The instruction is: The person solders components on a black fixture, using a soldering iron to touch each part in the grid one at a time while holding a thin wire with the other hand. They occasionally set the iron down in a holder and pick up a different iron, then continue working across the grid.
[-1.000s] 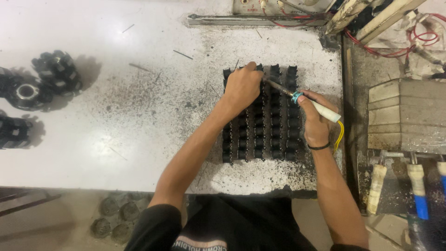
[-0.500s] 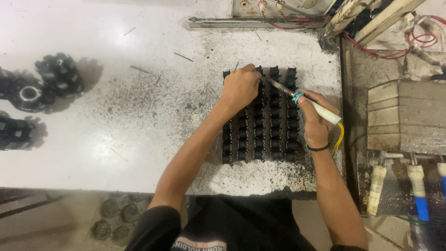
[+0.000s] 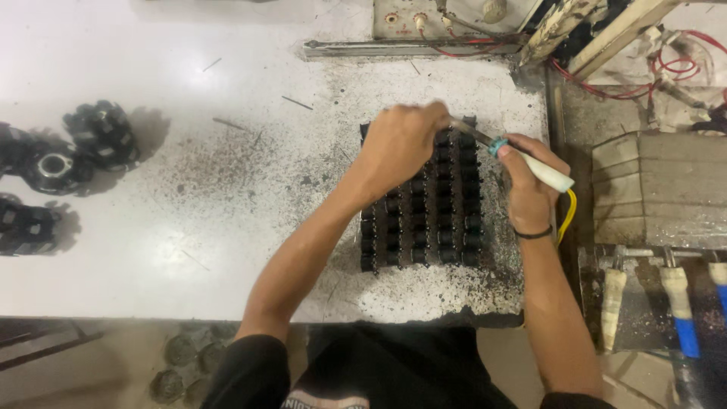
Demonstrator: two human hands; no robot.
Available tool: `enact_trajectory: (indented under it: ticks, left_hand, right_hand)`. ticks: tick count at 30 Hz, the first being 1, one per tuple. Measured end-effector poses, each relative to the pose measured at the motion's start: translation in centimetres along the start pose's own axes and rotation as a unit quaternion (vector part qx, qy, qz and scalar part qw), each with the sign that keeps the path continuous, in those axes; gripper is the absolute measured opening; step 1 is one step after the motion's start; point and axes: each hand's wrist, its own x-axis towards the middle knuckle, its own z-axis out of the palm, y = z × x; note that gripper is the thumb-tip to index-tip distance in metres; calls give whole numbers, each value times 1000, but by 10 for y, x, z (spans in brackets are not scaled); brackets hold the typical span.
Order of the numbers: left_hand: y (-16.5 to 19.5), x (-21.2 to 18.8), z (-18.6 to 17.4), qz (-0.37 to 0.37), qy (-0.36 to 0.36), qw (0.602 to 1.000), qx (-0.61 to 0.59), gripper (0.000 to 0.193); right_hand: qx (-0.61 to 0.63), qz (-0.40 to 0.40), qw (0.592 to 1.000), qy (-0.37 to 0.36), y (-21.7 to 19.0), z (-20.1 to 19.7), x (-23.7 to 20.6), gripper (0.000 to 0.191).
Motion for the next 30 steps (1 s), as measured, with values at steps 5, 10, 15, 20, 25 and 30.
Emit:
enact_trajectory:
  ticks: [5, 10, 15, 20, 25, 30]
  left_hand:
    - [-2, 44, -19, 60, 199, 977, 49, 6]
    - [-39, 6, 30, -36, 97, 988, 111, 21]
    - [-74, -17, 69, -98, 67, 989, 86, 15]
    - [-85, -13, 69, -89, 65, 993, 53, 13]
    - [-88, -5, 66, -74, 39, 996, 35, 11]
    - [-87, 0, 70, -73, 7, 992, 107, 9]
  right_hand:
    - [-12, -3, 1000, -7, 23, 11, 9, 22]
    - [-21, -4, 1000, -12, 38, 12, 10, 22]
    - [-19, 8, 1000, -18, 39, 14, 9, 22]
    - [-26, -3, 999, -22, 39, 19, 10, 21]
    - [35, 19, 998, -44, 42, 18, 13, 23]
    - [30, 22, 999, -36, 48, 17, 14, 22]
